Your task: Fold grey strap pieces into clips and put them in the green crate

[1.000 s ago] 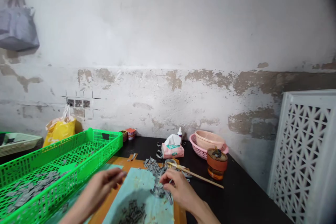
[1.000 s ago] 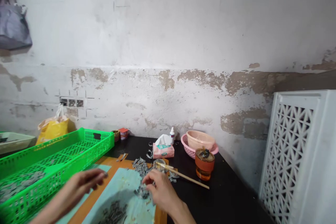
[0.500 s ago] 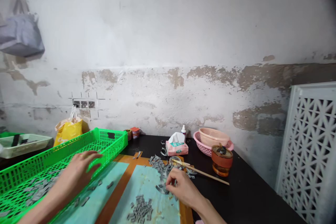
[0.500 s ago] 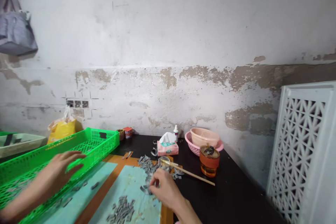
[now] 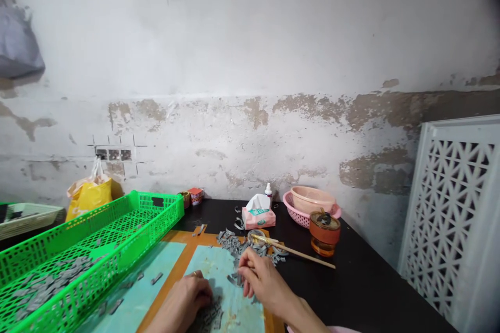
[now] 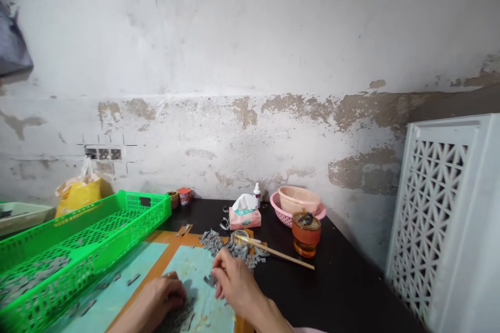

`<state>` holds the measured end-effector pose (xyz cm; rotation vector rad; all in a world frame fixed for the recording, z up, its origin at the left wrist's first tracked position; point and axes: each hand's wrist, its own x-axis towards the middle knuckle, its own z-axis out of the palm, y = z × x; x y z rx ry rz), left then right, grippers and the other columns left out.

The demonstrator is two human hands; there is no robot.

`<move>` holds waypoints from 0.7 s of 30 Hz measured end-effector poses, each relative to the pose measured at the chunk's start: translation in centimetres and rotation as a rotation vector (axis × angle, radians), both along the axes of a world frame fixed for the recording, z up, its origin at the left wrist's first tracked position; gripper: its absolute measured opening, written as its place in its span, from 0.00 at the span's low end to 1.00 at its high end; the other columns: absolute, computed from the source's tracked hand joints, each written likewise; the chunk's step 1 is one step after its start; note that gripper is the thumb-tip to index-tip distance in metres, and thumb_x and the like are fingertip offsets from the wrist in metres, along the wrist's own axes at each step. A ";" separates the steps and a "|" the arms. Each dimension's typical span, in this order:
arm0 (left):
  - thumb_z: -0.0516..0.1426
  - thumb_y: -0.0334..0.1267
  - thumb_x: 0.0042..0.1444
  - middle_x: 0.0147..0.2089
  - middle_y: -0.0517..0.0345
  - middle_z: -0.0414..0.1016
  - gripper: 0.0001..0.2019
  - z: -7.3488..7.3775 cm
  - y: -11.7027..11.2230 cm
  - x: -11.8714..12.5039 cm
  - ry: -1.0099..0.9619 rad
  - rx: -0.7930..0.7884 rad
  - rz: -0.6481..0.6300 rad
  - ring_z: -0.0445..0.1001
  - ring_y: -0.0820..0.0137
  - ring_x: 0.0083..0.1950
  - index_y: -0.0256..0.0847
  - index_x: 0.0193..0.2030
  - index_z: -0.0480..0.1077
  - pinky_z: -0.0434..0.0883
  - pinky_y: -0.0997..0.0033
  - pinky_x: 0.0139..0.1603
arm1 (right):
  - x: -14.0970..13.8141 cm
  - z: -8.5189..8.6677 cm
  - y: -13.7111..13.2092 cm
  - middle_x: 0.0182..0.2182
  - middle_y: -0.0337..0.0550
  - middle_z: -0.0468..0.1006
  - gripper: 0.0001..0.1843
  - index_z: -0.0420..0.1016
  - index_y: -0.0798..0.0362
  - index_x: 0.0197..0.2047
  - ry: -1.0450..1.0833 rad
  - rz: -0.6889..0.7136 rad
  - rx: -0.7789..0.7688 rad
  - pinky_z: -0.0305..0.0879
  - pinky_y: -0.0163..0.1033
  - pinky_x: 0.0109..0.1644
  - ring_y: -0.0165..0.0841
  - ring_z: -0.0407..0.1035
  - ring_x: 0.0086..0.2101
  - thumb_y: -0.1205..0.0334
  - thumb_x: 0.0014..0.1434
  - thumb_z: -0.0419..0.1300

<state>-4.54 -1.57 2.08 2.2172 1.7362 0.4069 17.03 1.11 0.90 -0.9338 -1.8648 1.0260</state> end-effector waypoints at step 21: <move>0.74 0.33 0.30 0.28 0.58 0.81 0.17 0.3 2.7 5.2 -1.527 -0.389 0.017 0.77 0.70 0.31 0.38 0.30 0.77 0.71 0.73 0.37 | -0.3 -0.6 2.0 0.22 0.34 0.72 0.30 0.65 0.55 0.36 0.489 0.102 -0.301 0.65 0.32 0.21 0.29 0.71 0.18 0.40 0.41 0.69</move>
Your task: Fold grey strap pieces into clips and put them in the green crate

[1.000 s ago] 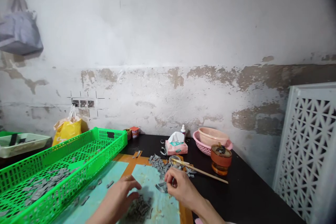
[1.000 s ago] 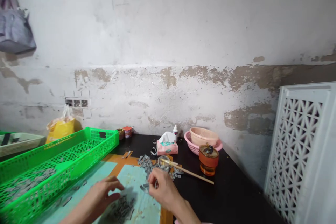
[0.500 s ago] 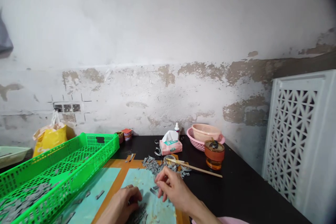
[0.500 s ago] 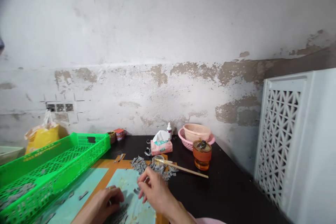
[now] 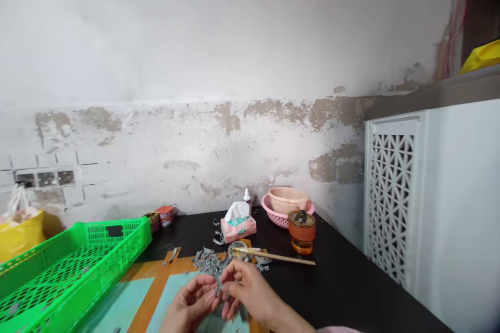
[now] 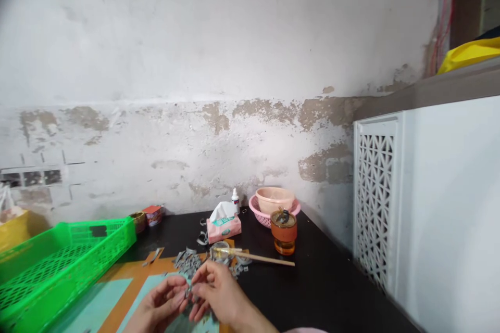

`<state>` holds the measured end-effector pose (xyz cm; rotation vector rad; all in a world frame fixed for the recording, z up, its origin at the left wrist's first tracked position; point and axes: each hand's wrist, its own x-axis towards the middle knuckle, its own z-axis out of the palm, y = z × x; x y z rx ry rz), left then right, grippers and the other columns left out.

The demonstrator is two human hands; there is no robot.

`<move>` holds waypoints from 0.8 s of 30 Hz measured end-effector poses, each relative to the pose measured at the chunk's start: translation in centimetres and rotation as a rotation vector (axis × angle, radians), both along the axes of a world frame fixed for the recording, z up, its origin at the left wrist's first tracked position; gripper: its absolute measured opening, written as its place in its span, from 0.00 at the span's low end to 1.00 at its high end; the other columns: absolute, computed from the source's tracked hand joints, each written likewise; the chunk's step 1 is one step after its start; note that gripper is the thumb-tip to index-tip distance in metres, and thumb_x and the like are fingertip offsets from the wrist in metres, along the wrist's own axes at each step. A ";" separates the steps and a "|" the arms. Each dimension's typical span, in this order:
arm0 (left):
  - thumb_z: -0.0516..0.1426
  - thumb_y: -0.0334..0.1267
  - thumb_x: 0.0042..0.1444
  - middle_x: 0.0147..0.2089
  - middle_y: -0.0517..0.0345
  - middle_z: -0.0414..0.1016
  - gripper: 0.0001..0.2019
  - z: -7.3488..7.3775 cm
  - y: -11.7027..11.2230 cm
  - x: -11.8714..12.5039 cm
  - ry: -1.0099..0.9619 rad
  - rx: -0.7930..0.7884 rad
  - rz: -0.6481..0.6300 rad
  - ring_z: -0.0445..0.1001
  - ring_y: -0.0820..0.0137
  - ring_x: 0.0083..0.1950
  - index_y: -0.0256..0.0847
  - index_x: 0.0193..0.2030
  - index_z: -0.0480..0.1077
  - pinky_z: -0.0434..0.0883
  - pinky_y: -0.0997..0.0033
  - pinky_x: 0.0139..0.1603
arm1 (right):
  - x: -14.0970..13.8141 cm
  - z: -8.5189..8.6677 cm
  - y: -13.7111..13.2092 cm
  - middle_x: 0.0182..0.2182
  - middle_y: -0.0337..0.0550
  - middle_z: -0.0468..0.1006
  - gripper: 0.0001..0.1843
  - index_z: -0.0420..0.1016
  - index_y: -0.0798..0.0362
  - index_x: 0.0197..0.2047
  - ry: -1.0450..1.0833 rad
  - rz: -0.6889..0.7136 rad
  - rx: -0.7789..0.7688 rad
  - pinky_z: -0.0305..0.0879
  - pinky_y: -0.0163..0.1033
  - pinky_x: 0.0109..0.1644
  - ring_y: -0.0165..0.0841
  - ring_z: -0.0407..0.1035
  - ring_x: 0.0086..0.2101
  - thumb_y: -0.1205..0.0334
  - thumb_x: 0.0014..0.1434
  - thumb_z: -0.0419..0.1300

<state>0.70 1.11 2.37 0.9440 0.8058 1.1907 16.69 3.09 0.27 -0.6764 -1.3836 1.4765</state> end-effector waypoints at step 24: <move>0.73 0.35 0.35 0.24 0.60 0.78 0.13 -1.3 -0.9 -0.1 -0.026 0.014 -0.079 0.74 0.74 0.25 0.39 0.27 0.75 0.67 0.79 0.27 | 0.2 0.5 -0.9 0.22 0.32 0.74 0.28 0.64 0.53 0.34 -0.055 -0.026 -0.037 0.56 0.28 0.20 0.25 0.67 0.17 0.53 0.36 0.74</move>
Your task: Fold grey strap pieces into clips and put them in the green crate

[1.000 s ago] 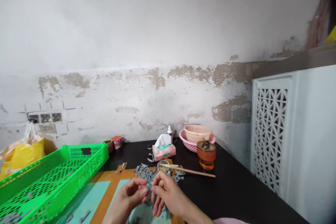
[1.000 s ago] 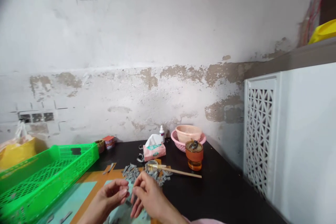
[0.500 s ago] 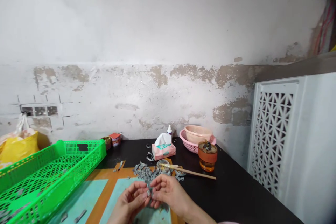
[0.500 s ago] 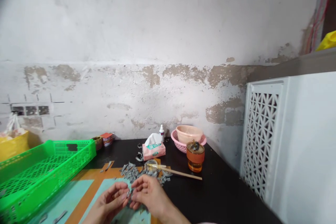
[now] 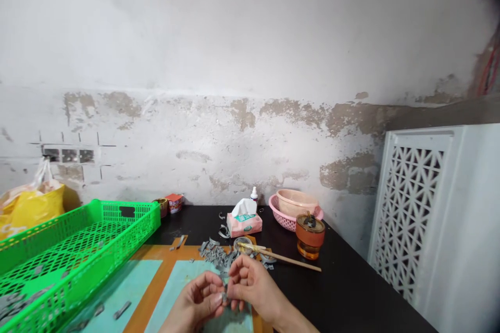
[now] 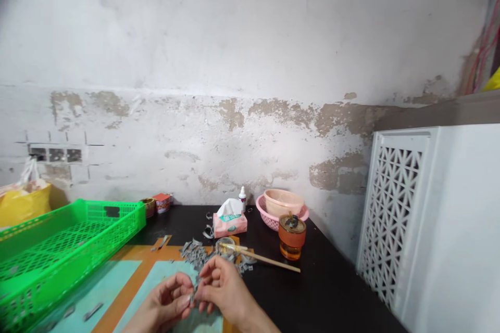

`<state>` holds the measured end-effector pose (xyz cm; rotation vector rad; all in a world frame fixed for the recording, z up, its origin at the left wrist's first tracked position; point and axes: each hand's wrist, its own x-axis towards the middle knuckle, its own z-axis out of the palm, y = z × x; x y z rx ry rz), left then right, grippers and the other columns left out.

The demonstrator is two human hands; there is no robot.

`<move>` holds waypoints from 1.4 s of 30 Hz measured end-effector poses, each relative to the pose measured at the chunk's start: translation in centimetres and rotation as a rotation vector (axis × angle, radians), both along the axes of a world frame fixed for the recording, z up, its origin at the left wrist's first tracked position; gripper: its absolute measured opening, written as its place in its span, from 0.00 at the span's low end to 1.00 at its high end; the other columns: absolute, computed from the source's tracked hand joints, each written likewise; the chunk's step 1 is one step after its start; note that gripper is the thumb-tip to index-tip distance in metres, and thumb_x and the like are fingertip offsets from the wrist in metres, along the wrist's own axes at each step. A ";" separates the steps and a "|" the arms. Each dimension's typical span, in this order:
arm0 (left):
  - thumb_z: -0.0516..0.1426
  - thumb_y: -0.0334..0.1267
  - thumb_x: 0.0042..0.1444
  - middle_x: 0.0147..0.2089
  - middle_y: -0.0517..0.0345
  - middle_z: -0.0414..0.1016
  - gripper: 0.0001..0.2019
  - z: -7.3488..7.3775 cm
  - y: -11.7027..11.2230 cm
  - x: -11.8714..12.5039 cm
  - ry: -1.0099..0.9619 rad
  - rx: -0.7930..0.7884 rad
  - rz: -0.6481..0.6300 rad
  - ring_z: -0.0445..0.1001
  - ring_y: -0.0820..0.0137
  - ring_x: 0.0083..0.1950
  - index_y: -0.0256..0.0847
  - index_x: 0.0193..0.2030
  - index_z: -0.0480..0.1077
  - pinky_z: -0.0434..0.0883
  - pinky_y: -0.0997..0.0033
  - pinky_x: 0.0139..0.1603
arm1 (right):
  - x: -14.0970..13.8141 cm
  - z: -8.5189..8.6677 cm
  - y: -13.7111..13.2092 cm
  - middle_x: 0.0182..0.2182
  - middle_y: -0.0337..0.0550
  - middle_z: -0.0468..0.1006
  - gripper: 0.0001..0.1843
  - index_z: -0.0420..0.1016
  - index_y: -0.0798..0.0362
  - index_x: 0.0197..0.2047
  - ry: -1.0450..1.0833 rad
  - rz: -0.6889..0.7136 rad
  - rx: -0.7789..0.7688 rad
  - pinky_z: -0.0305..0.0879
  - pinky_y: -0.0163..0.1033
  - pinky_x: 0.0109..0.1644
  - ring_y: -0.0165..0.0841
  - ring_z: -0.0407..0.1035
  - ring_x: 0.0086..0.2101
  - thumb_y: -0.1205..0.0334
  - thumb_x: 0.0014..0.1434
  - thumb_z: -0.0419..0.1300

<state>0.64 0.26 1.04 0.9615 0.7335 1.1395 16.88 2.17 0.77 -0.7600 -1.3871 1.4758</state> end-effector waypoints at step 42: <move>0.73 0.36 0.37 0.24 0.61 0.78 0.14 -0.2 -0.1 -0.1 -0.009 -0.008 -0.086 0.73 0.77 0.25 0.38 0.26 0.73 0.67 0.81 0.28 | 0.2 0.6 -0.7 0.22 0.32 0.75 0.28 0.64 0.54 0.36 0.070 0.026 -0.083 0.61 0.30 0.21 0.25 0.66 0.17 0.60 0.33 0.74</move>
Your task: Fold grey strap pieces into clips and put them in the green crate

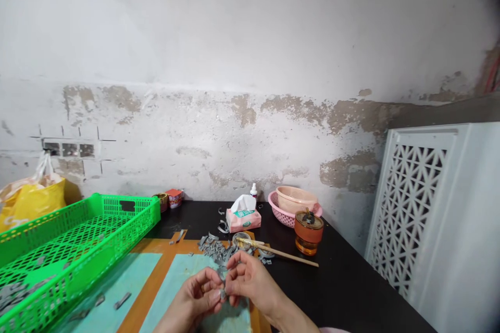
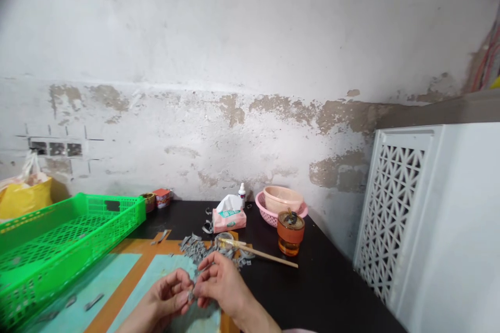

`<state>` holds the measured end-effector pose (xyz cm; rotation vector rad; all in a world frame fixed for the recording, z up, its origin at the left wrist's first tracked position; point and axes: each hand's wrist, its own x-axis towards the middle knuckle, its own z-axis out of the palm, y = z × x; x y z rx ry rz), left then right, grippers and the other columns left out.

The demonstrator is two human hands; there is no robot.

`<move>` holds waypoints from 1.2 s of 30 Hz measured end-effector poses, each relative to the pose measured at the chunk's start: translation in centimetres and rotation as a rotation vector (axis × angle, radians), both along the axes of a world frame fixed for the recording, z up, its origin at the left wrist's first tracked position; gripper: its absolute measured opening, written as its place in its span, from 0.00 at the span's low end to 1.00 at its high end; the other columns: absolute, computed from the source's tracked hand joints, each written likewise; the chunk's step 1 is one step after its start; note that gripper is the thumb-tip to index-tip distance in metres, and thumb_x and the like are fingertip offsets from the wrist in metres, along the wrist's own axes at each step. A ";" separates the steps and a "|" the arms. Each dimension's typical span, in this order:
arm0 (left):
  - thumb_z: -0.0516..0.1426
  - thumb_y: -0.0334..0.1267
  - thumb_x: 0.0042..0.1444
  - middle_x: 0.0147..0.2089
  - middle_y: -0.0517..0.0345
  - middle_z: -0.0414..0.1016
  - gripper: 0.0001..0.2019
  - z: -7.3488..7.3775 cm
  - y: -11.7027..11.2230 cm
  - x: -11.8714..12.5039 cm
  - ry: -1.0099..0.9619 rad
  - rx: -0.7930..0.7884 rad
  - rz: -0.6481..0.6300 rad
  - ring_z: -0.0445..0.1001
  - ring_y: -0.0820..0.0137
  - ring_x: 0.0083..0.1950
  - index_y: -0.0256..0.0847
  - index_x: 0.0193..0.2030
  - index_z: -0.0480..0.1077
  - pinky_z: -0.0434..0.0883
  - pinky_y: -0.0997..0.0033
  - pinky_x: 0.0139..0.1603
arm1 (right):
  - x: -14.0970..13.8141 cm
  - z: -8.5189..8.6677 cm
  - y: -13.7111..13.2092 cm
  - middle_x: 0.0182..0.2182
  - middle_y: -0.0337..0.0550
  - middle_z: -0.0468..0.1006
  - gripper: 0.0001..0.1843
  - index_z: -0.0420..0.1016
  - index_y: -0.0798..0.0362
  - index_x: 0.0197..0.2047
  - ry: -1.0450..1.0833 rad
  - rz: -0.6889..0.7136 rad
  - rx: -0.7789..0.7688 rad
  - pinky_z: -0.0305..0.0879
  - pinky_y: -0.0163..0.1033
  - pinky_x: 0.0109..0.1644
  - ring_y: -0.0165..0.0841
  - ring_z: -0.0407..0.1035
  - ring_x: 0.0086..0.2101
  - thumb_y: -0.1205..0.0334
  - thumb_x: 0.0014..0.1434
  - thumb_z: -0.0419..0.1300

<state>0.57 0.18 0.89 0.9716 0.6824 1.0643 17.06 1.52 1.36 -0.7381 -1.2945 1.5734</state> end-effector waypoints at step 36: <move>0.71 0.30 0.41 0.28 0.61 0.79 0.12 -0.5 0.3 0.2 -0.139 -0.016 -0.008 0.77 0.74 0.30 0.39 0.30 0.74 0.70 0.78 0.33 | -0.6 -0.7 0.0 0.22 0.32 0.73 0.31 0.64 0.54 0.34 0.136 0.004 -0.142 0.61 0.33 0.27 0.26 0.67 0.21 0.57 0.31 0.77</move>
